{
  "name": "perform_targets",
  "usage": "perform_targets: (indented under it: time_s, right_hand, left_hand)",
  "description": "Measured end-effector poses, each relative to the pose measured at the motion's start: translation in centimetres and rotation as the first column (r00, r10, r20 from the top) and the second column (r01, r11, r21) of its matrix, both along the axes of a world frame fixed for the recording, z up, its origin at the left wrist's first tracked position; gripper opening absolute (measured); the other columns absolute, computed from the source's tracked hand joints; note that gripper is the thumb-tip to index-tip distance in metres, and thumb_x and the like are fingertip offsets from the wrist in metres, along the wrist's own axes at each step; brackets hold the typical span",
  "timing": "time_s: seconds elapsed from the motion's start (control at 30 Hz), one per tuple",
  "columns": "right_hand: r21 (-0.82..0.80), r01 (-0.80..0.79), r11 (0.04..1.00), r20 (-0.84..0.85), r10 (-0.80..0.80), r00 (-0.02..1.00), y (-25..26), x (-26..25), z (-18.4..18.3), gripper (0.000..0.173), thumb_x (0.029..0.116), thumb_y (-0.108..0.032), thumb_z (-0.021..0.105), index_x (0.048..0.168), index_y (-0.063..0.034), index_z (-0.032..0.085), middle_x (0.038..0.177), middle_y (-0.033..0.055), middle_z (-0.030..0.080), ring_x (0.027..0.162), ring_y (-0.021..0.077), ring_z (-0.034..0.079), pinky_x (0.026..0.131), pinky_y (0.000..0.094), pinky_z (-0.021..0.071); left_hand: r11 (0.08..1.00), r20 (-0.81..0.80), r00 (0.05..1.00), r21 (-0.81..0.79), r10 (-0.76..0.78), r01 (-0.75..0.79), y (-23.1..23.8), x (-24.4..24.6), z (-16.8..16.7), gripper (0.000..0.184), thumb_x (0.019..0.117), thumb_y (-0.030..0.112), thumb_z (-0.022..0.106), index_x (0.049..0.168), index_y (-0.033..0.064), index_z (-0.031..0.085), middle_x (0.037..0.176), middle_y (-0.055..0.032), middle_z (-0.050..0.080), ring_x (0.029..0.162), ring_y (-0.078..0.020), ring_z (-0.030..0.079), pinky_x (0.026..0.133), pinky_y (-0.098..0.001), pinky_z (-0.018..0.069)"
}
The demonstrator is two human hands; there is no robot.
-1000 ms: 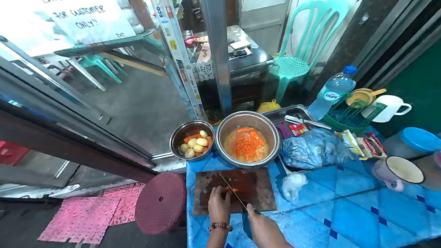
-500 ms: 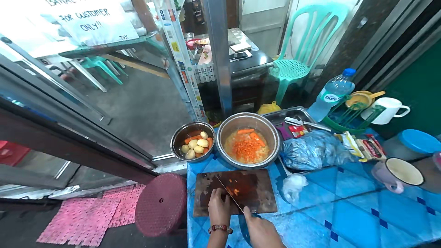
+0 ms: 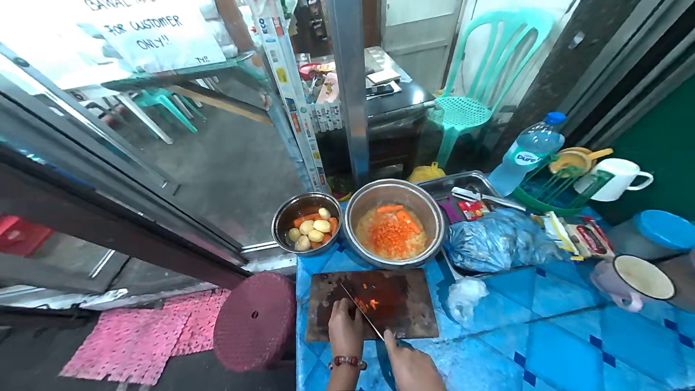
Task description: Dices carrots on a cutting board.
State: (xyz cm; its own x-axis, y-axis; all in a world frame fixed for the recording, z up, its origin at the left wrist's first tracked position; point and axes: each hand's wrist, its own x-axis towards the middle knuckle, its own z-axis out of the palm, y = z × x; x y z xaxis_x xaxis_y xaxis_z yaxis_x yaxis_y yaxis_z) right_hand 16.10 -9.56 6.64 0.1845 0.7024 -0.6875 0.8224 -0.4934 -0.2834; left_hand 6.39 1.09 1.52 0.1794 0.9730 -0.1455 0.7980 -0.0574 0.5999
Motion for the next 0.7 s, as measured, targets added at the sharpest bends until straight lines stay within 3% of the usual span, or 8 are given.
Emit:
perform_targets:
  time_s: [0.1, 0.17, 0.33, 0.43, 0.53, 0.7]
  right_hand:
    - [0.001, 0.054, 0.999, -0.115, -0.053, 0.992, 0.2, 1.6, -0.5, 0.046, 0.1122, -0.025, 0.038, 0.155, -0.0104, 0.037, 0.11, 0.0253, 0.072, 0.106, 0.0465, 0.071, 0.089, 0.0624, 0.0562]
    - [-0.006, 0.061, 0.998, -0.155, -0.061, 0.986, 0.3, 2.2, -0.4, 0.045, 0.1125, -0.029, 0.038, 0.154, -0.0115, 0.037, 0.111, 0.025, 0.072, 0.107, 0.0455, 0.071, 0.09, 0.0615, 0.0562]
    - [0.037, -0.011, 0.999, -0.06, 0.013, 0.998, -0.6, 1.2, 0.9, 0.041, 0.1124, -0.024, 0.038, 0.15, -0.0072, 0.041, 0.103, 0.0257, 0.073, 0.1, 0.0474, 0.073, 0.084, 0.0618, 0.0574]
    - [0.019, -0.024, 1.0, -0.01, 0.025, 1.0, -0.5, 0.2, 1.0, 0.047, 0.1062, -0.009, 0.046, 0.152, -0.0071, 0.04, 0.101, 0.0258, 0.074, 0.098, 0.0484, 0.073, 0.082, 0.062, 0.0577]
    - [-0.018, -0.022, 1.0, 0.006, 0.022, 1.0, 0.4, -0.5, 0.7, 0.05, 0.1052, -0.005, 0.047, 0.154, -0.0102, 0.037, 0.105, 0.024, 0.074, 0.102, 0.0462, 0.073, 0.085, 0.0599, 0.0579]
    - [-0.001, 0.036, 0.999, -0.105, -0.036, 0.994, 0.6, 1.4, -0.1, 0.045, 0.1126, -0.028, 0.038, 0.154, -0.011, 0.038, 0.11, 0.0243, 0.072, 0.107, 0.0442, 0.071, 0.09, 0.0605, 0.0563]
  left_hand:
    - [0.998, 0.096, 0.995, -0.06, 0.014, -0.008, 0.3, -0.8, 0.2, 0.017, 0.0948, 0.011, 0.069, 0.109, 0.0047, 0.076, 0.112, -0.0129, 0.074, 0.107, -0.0249, 0.071, 0.1, -0.0431, 0.054]
    - [1.0, 0.165, 0.986, -0.001, 0.022, -0.023, 0.1, -1.8, 0.0, 0.016, 0.094, 0.01, 0.07, 0.108, 0.0065, 0.077, 0.11, -0.0114, 0.074, 0.106, -0.0239, 0.071, 0.098, -0.0424, 0.0552]
    - [0.996, 0.082, 0.994, 0.052, -0.07, 0.066, -0.7, -3.2, -0.8, 0.025, 0.0926, 0.013, 0.072, 0.115, 0.0028, 0.075, 0.118, -0.0181, 0.07, 0.114, -0.0335, 0.066, 0.103, -0.0457, 0.0523]
    - [0.994, 0.049, 0.996, 0.076, -0.081, 0.077, -1.0, -3.0, -1.2, 0.018, 0.0927, 0.009, 0.071, 0.108, 0.0036, 0.077, 0.112, -0.0171, 0.071, 0.105, -0.03, 0.07, 0.096, -0.0428, 0.0566]
    - [0.996, 0.023, 0.996, 0.047, -0.082, 0.081, -1.0, -2.8, -0.8, 0.017, 0.0928, 0.007, 0.069, 0.108, 0.0037, 0.078, 0.11, -0.0163, 0.071, 0.103, -0.0281, 0.07, 0.095, -0.0409, 0.0569]
    - [0.997, -0.027, 0.996, -0.012, -0.08, 0.079, -0.6, -2.6, -0.5, 0.018, 0.0953, 0.014, 0.069, 0.108, 0.0053, 0.077, 0.113, -0.0144, 0.071, 0.102, -0.0255, 0.071, 0.093, -0.0395, 0.0574]
